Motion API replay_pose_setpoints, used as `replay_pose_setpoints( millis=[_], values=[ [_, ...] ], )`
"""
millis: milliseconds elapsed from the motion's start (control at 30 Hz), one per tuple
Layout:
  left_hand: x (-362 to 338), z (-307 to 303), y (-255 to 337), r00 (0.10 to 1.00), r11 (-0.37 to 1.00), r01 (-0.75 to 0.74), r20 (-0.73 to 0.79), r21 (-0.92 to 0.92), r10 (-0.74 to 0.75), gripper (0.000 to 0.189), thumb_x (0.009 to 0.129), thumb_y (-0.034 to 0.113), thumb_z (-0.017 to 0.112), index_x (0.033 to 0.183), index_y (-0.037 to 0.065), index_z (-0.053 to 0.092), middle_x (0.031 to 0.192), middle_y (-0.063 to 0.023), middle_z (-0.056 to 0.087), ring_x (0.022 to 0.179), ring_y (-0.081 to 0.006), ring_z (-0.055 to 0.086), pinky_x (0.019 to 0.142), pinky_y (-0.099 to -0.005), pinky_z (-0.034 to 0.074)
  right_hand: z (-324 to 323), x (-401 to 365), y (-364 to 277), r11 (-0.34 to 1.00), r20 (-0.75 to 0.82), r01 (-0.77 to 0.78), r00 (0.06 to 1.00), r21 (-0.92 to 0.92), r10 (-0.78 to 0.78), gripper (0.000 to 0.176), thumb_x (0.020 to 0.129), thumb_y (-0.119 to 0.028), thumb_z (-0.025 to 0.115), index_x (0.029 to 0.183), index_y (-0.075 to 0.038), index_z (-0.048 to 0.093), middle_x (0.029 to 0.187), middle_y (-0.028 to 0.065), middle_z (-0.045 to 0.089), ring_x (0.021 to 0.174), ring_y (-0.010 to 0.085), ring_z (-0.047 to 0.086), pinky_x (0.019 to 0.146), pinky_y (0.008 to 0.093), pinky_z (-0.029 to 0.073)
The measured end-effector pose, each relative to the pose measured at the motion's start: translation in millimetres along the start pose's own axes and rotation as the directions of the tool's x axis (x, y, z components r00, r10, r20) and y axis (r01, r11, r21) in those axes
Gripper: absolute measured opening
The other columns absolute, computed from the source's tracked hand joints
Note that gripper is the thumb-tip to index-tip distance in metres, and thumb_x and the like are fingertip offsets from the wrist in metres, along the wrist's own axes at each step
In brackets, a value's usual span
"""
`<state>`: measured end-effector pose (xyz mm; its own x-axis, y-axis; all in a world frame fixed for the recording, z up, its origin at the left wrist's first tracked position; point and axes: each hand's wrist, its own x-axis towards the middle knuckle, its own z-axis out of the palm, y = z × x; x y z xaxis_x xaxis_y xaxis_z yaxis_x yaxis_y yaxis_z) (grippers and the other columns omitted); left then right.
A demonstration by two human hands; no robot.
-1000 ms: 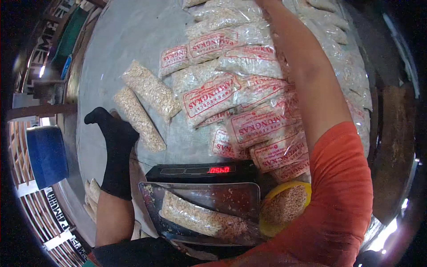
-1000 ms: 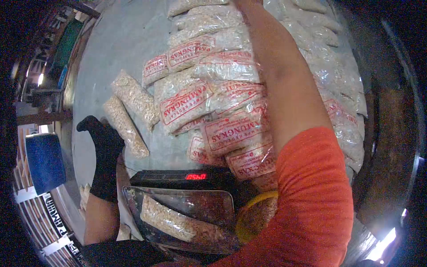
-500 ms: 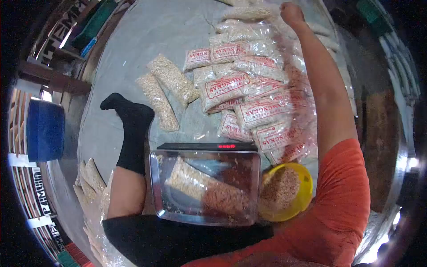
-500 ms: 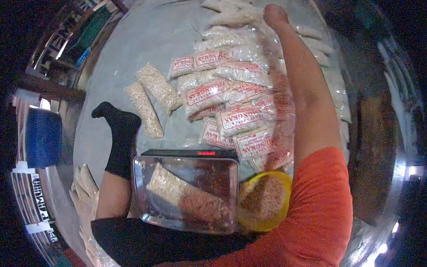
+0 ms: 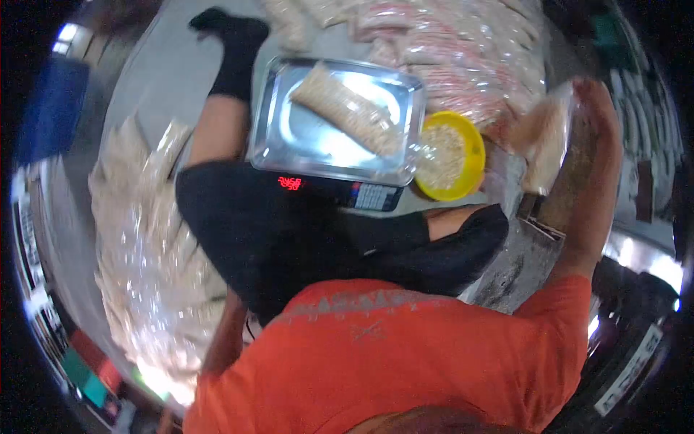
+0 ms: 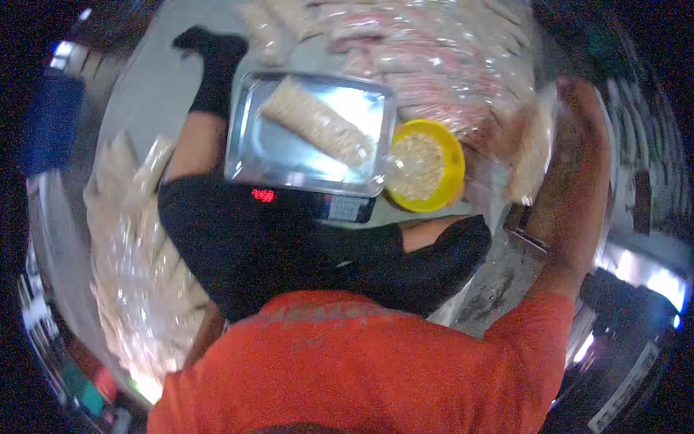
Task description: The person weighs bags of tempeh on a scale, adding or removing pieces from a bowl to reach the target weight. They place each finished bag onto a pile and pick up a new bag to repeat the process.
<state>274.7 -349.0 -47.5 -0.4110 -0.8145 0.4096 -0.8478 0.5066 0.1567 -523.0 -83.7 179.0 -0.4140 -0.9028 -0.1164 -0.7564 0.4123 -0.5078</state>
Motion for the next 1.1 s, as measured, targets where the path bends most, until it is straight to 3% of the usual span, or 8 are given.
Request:
replay_pose_setpoints(
  millis=[133,200,333,500,600,800,900,1100],
  values=[
    [-314,-113,84,0.927,0.954,0.249,0.326,-0.168,-0.184,0.037,0.094,0.035,0.063,0.122,0.01,0.061,0.111,-0.0154,0.067,0.099,-0.0264,0.067,0.08,-0.0402,0.053,94,12,138,0.682,0.262,0.17,0.965,-0.711,0.032,0.034,0.09,-0.034,0.07,0.112,-0.009,0.075,0.099,0.0134,0.076,0.088,0.0308,0.072,0.08,0.0435,0.057],
    [-488,-160,104,0.523,0.905,0.426,0.81,0.021,-0.265,0.04,0.095,0.036,0.063,0.124,0.01,0.061,0.113,-0.0163,0.068,0.1,-0.027,0.068,0.082,-0.0404,0.054,144,13,179,0.139,0.48,0.485,0.874,-0.863,-0.074,0.034,0.087,-0.033,0.071,0.111,-0.009,0.075,0.099,0.0154,0.076,0.089,0.0342,0.074,0.08,0.0454,0.057],
    [-539,-173,100,0.463,0.735,0.678,0.768,0.014,-0.442,0.045,0.095,0.038,0.062,0.129,0.008,0.063,0.116,-0.0182,0.07,0.104,-0.0283,0.071,0.084,-0.0409,0.055,241,-91,89,0.889,-0.625,-0.115,0.75,-0.443,-0.215,0.046,0.088,-0.036,0.07,0.122,-0.005,0.073,0.117,0.0208,0.073,0.106,0.0408,0.07,0.09,0.0468,0.057],
    [-532,-198,78,0.424,0.658,0.749,0.705,0.081,-0.569,0.052,0.096,0.04,0.062,0.135,0.007,0.065,0.121,-0.0206,0.073,0.108,-0.03,0.073,0.086,-0.0415,0.057,334,-206,-49,0.995,-0.282,0.044,0.959,0.088,-0.017,0.041,0.09,-0.031,0.071,0.121,-0.004,0.072,0.114,0.0247,0.072,0.104,0.0409,0.07,0.092,0.0484,0.054],
    [-486,-229,65,0.127,0.926,0.142,0.921,0.35,-0.367,0.037,0.092,0.028,0.065,0.117,0.002,0.072,0.124,-0.0262,0.069,0.118,-0.036,0.067,0.098,-0.0487,0.053,344,-218,-62,0.985,-0.08,0.138,0.986,-0.101,-0.146,0.04,0.089,-0.034,0.074,0.116,-0.005,0.073,0.109,0.0244,0.072,0.1,0.0412,0.069,0.091,0.0487,0.053],
    [-240,-272,262,0.848,0.963,0.249,0.504,-0.105,-0.164,0.036,0.097,0.03,0.067,0.119,0.003,0.066,0.104,-0.0234,0.072,0.102,-0.0451,0.068,0.086,-0.0542,0.054,318,-172,-47,0.985,-0.24,0.07,0.97,0.158,-0.031,0.039,0.087,-0.03,0.078,0.115,-0.004,0.073,0.112,0.0226,0.071,0.104,0.0402,0.068,0.092,0.0441,0.053],
    [-198,-167,323,0.96,0.798,-0.096,0.157,-0.595,0.232,0.06,0.091,0.029,0.075,0.145,0.011,0.055,0.143,-0.0228,0.058,0.132,-0.0408,0.055,0.112,-0.0488,0.043,285,-131,12,0.979,-0.776,0.099,0.598,-0.176,-0.2,0.06,0.081,-0.048,0.083,0.127,-0.01,0.071,0.127,0.0212,0.067,0.121,0.04,0.06,0.107,0.0478,0.044],
    [-141,-60,385,0.844,0.878,-0.434,0.252,-0.201,0.474,0.05,0.085,0.028,0.072,0.133,0.014,0.065,0.142,-0.0184,0.058,0.143,-0.0368,0.044,0.119,-0.0648,0.027,305,-125,117,0.997,-0.494,-0.046,0.87,-0.059,0.011,0.078,0.081,-0.039,0.083,0.146,-0.007,0.055,0.142,0.0225,0.06,0.129,0.0411,0.058,0.111,0.0486,0.045]
  ],
)
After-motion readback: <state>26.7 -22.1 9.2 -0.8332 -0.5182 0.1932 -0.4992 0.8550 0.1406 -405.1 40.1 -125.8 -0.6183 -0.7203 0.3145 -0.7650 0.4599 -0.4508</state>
